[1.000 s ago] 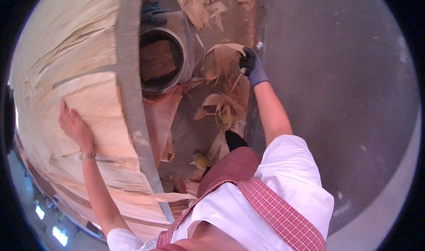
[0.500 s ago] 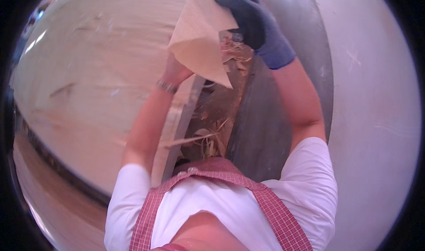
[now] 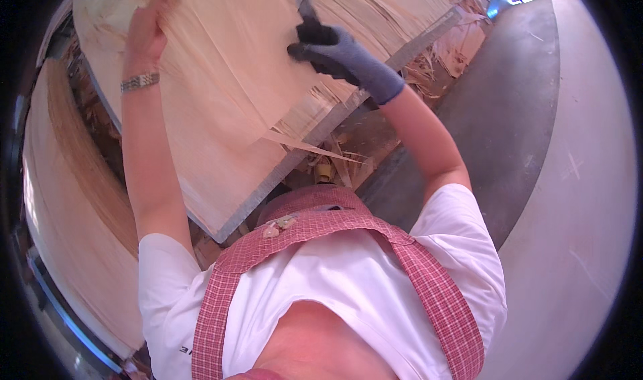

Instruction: The person applies small strips of white adhesive tape to thin wood veneers on a workbench using a cutting tool, then lifts and stacks several wood sheets.

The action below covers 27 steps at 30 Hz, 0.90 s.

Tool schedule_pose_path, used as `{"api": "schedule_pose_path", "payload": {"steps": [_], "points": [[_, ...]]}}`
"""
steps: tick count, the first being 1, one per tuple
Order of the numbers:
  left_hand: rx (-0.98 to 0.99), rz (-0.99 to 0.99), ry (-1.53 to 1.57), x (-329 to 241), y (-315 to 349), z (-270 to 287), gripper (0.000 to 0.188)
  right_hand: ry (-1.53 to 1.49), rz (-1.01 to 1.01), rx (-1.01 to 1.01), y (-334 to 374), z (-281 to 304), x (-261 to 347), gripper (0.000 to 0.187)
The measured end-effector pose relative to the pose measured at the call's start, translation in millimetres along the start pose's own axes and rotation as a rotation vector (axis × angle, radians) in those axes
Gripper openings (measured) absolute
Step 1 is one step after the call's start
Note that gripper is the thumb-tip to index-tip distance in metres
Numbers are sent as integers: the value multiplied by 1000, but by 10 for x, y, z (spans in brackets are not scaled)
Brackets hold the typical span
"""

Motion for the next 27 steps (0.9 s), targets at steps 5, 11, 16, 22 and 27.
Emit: {"api": "schedule_pose_path", "payload": {"steps": [5,11,16,22,27], "points": [[-229,34,-380,779,719,500,27,-9,-17,211,-514,-250,-1109,37],[-447,362,-781,1757,1177,999,38,194,-104,248,-444,-443,-1875,36],[-452,224,-932,2042,1183,1265,42,373,-67,280,-340,-595,-1945,47],[-589,424,-623,2021,1205,1112,53,830,238,-138,501,-508,-1788,57],[-577,423,-126,2128,1002,1468,44,847,195,-38,986,-551,-2333,38]]}}
Point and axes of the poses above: each hand's wrist, its own y-axis away from the middle knuckle, its own z-axis out of the back of the hand, x = y × z, the point moved 4 cm from there along -y, towards the middle knuckle, and after that the axes turned 3 degrees about y, right-handed, at the moved point
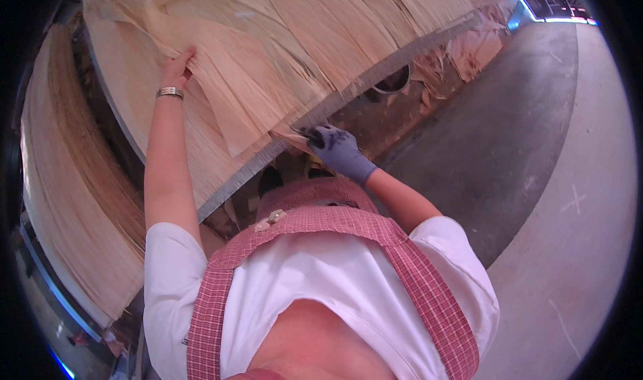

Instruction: The person applies small strips of white adhesive tape to thin wood veneers on a workbench using a cutting tool, then lifts and stacks several wood sheets.

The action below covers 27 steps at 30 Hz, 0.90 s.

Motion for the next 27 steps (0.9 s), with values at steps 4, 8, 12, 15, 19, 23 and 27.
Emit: {"api": "schedule_pose_path", "payload": {"steps": [4,8,12,15,19,23,27], "points": [[75,59,154,-91,-45,-78,40,-650,-93,495,222,299,-161,26],[133,156,222,-214,-7,-149,36,-784,-400,727,779,528,-814,30],[197,275,258,-258,-80,-164,27,-214,-199,308,792,339,-1140,43],[169,219,198,-393,15,-224,22,-180,-141,169,242,230,-335,44],[253,211,274,-483,82,-543,22,-365,-132,199,191,-135,-291,41],[311,116,338,-881,108,-467,22,-797,-263,244,76,706,-307,24],[302,35,454,-1377,200,-536,21,-1189,-290,-194,616,1785,-1600,20]]}}
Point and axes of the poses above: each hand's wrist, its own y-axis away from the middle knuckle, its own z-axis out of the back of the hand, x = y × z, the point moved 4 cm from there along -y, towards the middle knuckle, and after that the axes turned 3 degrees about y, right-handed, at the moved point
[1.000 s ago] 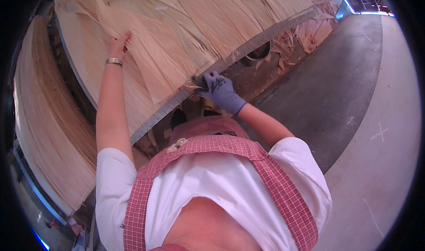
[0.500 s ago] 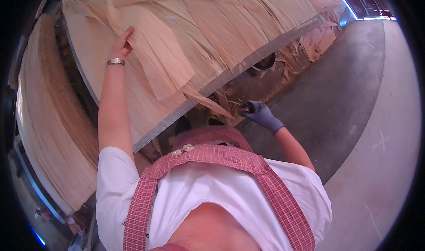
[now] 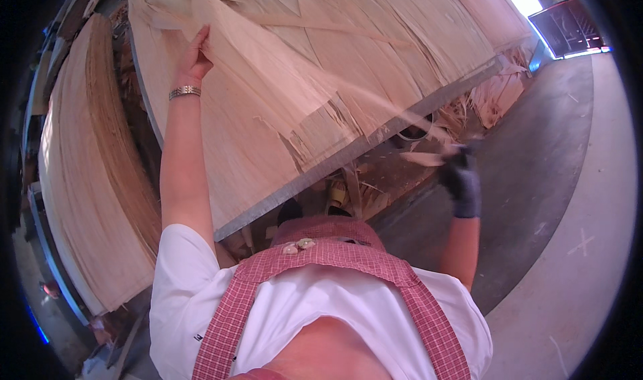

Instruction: The person applies small strips of white adhesive tape to thin wood veneers on a workbench using a cutting tool, then lifts and stacks several wood sheets.

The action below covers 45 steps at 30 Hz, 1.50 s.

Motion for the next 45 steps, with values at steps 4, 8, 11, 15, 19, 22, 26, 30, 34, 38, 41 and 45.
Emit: {"api": "schedule_pose_path", "payload": {"steps": [4,8,11,15,19,22,26,30,34,38,41,45], "points": [[179,-27,117,-124,-212,-35,18,-508,357,219,707,2155,421,23],[235,-70,156,-200,-167,-124,19,524,280,-1050,1406,2682,273,23],[160,-111,-6,-421,-52,65,26,1285,158,-1260,944,1863,-120,37],[-147,-384,-161,-994,595,428,38,1159,870,-642,-773,-664,184,26],[-223,-501,-48,-1287,1273,938,45,1053,543,-77,-2115,-2669,424,46],[-299,-566,-138,-1262,1488,1240,52,1157,520,-45,-3129,-3272,486,57],[-249,-550,-167,-1322,2038,1372,61,1154,561,222,-3593,-4030,547,73],[-266,-492,-136,-1418,2356,1464,59,1147,566,749,-3127,-4685,175,82],[-212,-418,-233,-1776,2055,769,52,988,306,732,-3022,-4827,338,78],[-36,-454,-229,-2279,1793,213,44,140,150,1028,-2387,-5271,844,74],[63,-546,-205,-2202,1689,-298,40,-143,-20,1120,-1997,-5434,1626,67],[195,-692,-90,-2212,1735,-783,42,140,694,790,-1936,-5341,2148,64]]}}
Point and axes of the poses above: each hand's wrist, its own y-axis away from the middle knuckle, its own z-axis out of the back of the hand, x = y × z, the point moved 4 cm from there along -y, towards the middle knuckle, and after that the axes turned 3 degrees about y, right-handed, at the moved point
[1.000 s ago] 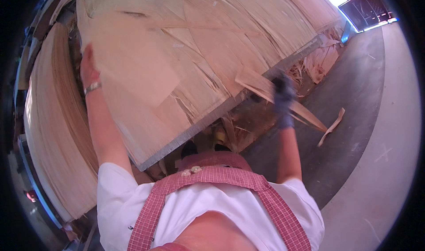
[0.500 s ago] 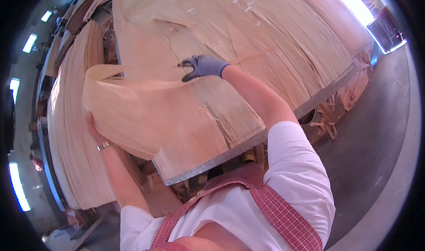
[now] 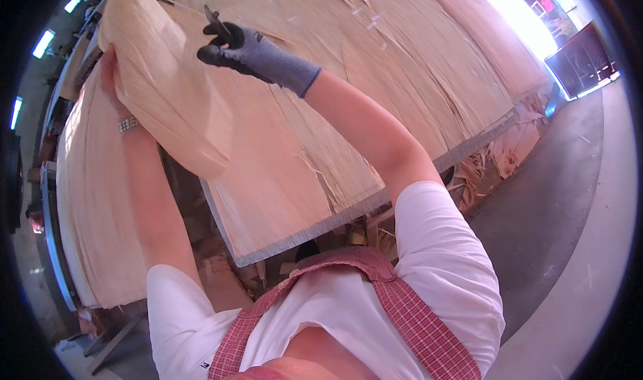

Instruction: The person applies small strips of white adhesive tape to thin wood veneers on a workbench using a cutting tool, then lifts and stacks several wood sheets.

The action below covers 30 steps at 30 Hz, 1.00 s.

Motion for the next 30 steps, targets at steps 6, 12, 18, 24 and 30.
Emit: {"api": "schedule_pose_path", "payload": {"steps": [6,12,18,24,30], "points": [[26,10,27,448,41,16,39,-87,-461,-82,603,259,-86,56],[23,470,-537,1817,146,1219,24,199,-634,-48,1565,729,-896,35],[-52,549,-915,3033,839,1325,33,457,-902,137,2473,704,-1498,42],[-42,472,-1121,3479,992,1525,39,631,-982,163,2764,695,-1721,46],[-73,527,-1184,3510,1080,1394,38,955,-872,222,2875,745,-1821,52]]}}
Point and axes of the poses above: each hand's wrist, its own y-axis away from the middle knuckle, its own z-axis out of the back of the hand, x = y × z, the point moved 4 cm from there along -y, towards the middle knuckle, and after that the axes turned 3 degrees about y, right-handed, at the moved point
